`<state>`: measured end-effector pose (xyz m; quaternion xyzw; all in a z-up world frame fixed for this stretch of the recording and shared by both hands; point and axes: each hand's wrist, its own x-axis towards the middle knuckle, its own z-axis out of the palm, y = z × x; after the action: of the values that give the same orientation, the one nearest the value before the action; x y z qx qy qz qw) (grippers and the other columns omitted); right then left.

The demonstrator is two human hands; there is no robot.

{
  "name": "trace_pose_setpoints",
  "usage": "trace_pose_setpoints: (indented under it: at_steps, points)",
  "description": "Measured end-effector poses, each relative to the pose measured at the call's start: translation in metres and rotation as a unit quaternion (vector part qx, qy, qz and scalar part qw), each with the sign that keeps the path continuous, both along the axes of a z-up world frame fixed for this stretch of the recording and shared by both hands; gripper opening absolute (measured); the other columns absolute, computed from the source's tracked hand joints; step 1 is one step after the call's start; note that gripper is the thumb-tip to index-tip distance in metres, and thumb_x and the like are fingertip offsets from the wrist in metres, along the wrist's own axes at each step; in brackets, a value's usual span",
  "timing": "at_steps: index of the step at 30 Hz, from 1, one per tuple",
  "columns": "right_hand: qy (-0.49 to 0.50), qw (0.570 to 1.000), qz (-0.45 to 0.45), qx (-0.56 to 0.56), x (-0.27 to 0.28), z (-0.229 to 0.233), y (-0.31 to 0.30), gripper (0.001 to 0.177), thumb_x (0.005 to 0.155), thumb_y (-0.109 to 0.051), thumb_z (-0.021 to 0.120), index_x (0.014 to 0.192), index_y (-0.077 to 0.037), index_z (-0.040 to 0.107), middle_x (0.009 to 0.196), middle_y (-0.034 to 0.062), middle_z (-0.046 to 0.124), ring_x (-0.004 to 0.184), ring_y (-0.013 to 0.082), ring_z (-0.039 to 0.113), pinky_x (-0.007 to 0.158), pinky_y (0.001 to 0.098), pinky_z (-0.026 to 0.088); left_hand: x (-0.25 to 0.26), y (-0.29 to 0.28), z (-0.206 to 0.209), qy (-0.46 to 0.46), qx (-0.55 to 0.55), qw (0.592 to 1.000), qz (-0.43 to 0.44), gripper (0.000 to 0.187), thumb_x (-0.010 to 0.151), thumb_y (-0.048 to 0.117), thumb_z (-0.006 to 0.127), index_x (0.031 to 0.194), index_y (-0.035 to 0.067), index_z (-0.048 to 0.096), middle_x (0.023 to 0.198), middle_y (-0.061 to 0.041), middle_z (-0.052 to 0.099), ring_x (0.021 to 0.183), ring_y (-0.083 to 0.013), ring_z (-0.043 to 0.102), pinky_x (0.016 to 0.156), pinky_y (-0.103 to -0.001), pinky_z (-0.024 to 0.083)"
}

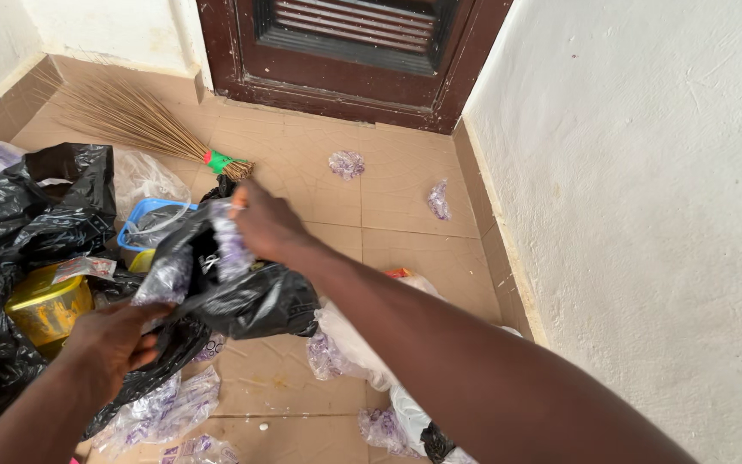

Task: The person sorts through a pile of trash on the floor, picking up various plastic bags and items. They place bubble wrap and other plastic waste into a purple bag and a black trash bag, organizing the debris in a corner near a door.

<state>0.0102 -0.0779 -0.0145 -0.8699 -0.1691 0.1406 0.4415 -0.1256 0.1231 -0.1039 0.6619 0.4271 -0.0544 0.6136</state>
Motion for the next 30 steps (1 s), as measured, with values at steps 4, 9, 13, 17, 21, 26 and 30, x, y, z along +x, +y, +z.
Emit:
trace_pose_setpoints:
  at_steps: [4, 9, 13, 17, 21, 26, 30]
  points:
    - [-0.132, 0.991, -0.022, -0.016, 0.005, -0.005, -0.024, 0.018, 0.092, -0.016, 0.059, 0.109, -0.008, 0.057, 0.098, 0.0162, 0.073, 0.088, 0.0329, 0.07, 0.076, 0.0496, 0.051, 0.002, -0.016, 0.015, -0.027, 0.033, 0.999, -0.02, 0.033, 0.088, 0.024, 0.083, 0.108, 0.0, 0.074, 0.095, -0.009, 0.063, 0.087, -0.0213, 0.061, 0.079, -0.043, 0.05]
    - [-0.109, 0.988, -0.105, -0.03, -0.009, 0.014, -0.038, 0.023, 0.091, -0.013, 0.058, 0.113, -0.009, 0.057, 0.097, 0.0191, 0.073, 0.091, 0.0376, 0.069, 0.079, 0.0523, 0.049, 0.02, -0.049, 0.038, -0.17, -0.065, 0.98, -0.077, 0.027, 0.084, 0.019, 0.074, 0.105, 0.003, 0.073, 0.094, -0.005, 0.075, 0.086, -0.0175, 0.066, 0.079, -0.038, 0.049]
    - [0.121, 0.968, -0.045, 0.216, -0.008, 0.031, -0.046, 0.044, 0.082, -0.023, 0.068, 0.125, -0.014, 0.064, 0.114, 0.0121, 0.072, 0.108, 0.0303, 0.067, 0.085, 0.0585, 0.055, 0.03, -0.081, 0.071, -0.199, -0.048, 0.969, -0.135, 0.028, 0.087, 0.024, 0.073, 0.106, 0.003, 0.075, 0.097, -0.011, 0.075, 0.083, -0.0214, 0.064, 0.08, -0.038, 0.048]
    - [0.156, 0.968, 0.105, 0.166, -0.005, 0.022, -0.049, 0.062, 0.089, -0.046, 0.075, 0.143, -0.023, 0.056, 0.138, 0.0051, 0.056, 0.121, 0.0281, 0.054, 0.086, 0.0662, 0.056, 0.041, -0.092, 0.086, -0.23, -0.163, 0.957, -0.072, 0.032, 0.093, 0.031, 0.059, 0.114, 0.008, 0.067, 0.113, -0.008, 0.07, 0.093, -0.0171, 0.062, 0.085, -0.036, 0.047]
    - [0.059, 0.994, 0.073, 0.051, -0.003, 0.013, -0.044, 0.046, 0.065, -0.034, 0.08, 0.107, -0.016, 0.073, 0.114, 0.013, 0.075, 0.094, 0.0348, 0.079, 0.072, 0.0561, 0.065, 0.035, -0.079, 0.095, -0.272, -0.117, 0.953, -0.068, 0.034, 0.097, 0.036, 0.056, 0.114, 0.008, 0.066, 0.116, -0.002, 0.071, 0.091, -0.0151, 0.059, 0.082, -0.035, 0.047]
    - [-0.081, 0.962, -0.153, -0.21, -0.006, 0.03, -0.051, 0.025, 0.087, -0.027, 0.067, 0.106, -0.012, 0.074, 0.11, 0.0159, 0.073, 0.099, 0.035, 0.069, 0.085, 0.0468, 0.056, 0.026, -0.068, 0.103, -0.259, -0.015, 0.961, -0.095, 0.024, 0.098, 0.015, 0.065, 0.119, 0.008, 0.075, 0.107, -0.007, 0.072, 0.083, -0.0122, 0.058, 0.073, -0.031, 0.046]
    - [0.021, 0.971, -0.186, -0.148, 0.007, 0.035, -0.048, 0.026, 0.087, -0.022, 0.065, 0.104, -0.004, 0.074, 0.105, 0.0177, 0.076, 0.094, 0.0316, 0.074, 0.084, 0.0442, 0.059, 0.023, -0.068, 0.111, -0.263, 0.033, 0.96, -0.092, 0.031, 0.087, -0.007, 0.07, 0.115, 0.005, 0.065, 0.104, -0.008, 0.07, 0.08, -0.014, 0.063, 0.062, -0.029, 0.05]
